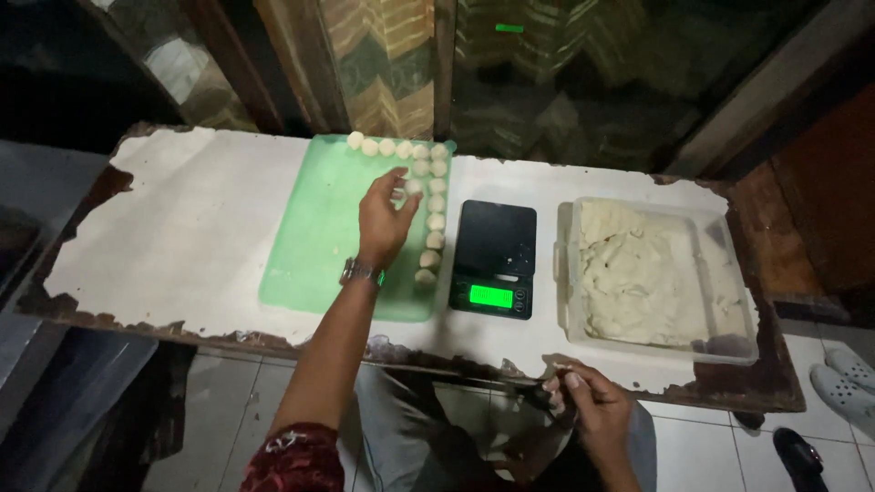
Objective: Weighing small portions of dough on a digital scale and rolling them into balls.
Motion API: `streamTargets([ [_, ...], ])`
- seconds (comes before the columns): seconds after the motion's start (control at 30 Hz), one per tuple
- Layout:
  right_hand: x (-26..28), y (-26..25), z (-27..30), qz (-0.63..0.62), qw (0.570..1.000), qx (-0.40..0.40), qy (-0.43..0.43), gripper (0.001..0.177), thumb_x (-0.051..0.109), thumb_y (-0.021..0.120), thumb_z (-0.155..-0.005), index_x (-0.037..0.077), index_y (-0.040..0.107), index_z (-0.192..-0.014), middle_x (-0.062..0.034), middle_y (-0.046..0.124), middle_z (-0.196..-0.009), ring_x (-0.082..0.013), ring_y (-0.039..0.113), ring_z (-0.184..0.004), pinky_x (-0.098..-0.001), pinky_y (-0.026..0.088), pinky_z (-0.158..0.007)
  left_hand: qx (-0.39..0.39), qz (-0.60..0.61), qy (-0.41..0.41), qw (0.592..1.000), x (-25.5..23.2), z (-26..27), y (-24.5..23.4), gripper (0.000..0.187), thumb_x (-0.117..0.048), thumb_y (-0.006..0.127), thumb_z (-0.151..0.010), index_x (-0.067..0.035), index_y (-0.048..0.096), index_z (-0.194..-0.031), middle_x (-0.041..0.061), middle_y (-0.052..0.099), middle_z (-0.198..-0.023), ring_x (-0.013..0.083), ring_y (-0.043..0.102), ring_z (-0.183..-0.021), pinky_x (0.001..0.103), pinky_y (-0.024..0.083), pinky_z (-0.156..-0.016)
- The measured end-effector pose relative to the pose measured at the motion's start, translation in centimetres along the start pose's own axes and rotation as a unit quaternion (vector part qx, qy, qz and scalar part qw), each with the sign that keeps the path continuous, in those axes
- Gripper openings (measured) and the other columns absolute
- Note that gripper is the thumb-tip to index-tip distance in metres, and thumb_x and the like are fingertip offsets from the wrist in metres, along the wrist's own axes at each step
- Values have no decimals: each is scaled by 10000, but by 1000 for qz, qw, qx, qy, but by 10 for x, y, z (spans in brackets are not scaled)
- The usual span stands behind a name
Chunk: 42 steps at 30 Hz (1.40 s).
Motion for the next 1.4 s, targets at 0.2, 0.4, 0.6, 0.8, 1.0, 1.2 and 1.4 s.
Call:
streamTargets([
  [0.2, -15, -4, -3, -17, 1000, -7, 13, 237, 129, 627, -972, -54, 764, -1038, -169, 758, -718, -172, 658, -563, -263, 539, -459, 33, -155, -28, 987, 57, -28, 36, 340, -131, 712, -909, -38, 664, -1233, 151, 717, -1191, 346, 658, -1029, 473, 522, -860],
  [0.4, -12, -3, -5, -57, 998, 6, -3, 235, 110, 641, -954, -65, 753, -1063, -172, 756, -702, -194, 632, -537, -272, 504, -444, 7, -52, 23, 998, 57, -23, 37, 348, -52, 704, -873, -62, 662, -1218, 129, 651, -1181, 275, 678, -935, 364, 587, -777],
  [0.6, -20, -6, -6, -38, 998, 41, -2, 240, 165, 639, -958, -30, 762, -1026, -165, 801, -743, -181, 678, -520, -267, 534, -401, -15, -134, 27, 990, 55, -18, 41, 368, -58, 793, -851, -57, 680, -1201, 128, 632, -1109, 268, 643, -894, 391, 548, -766],
  [0.8, -21, -7, -5, -56, 998, 35, 5, 195, 89, 651, -948, -35, 771, -1038, -169, 798, -759, -167, 692, -572, -263, 540, -457, -32, -116, 43, 992, 36, -22, 39, 267, -3, 721, -876, -16, 687, -1140, 150, 643, -1093, 295, 659, -958, 368, 550, -855],
  [1.0, -19, -4, -6, -49, 997, 55, -11, 212, 77, 659, -946, -27, 776, -1088, -121, 767, -732, -120, 598, -513, -226, 468, -430, -49, -168, 76, 982, 28, -13, 34, 285, -15, 758, -864, -6, 690, -1140, 147, 612, -1065, 301, 588, -973, 388, 526, -794],
  [1.2, -29, -8, -5, -59, 998, 27, 2, 122, 39, 689, -915, -24, 785, -957, -152, 815, -921, -167, 731, -641, -245, 582, -522, -70, -132, 34, 988, 25, -13, 24, 268, -86, 730, -862, -52, 725, -1128, 112, 679, -1043, 254, 670, -823, 395, 553, -787],
  [1.4, -1, -4, -11, -17, 997, 64, -30, 146, 101, 687, -934, 29, 812, -959, -107, 819, -889, -174, 776, -767, -275, 658, -686, -127, -91, -92, 983, -40, 103, 26, 199, -120, 794, -938, -48, 691, -784, 28, 741, -838, 124, 711, -817, 225, 650, -671],
])
Point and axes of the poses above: each hand's wrist, its own z-axis away from the middle knuckle, its own y-axis out of the palm, x = y × z, the point moved 8 cm from there along -z, towards the middle knuckle
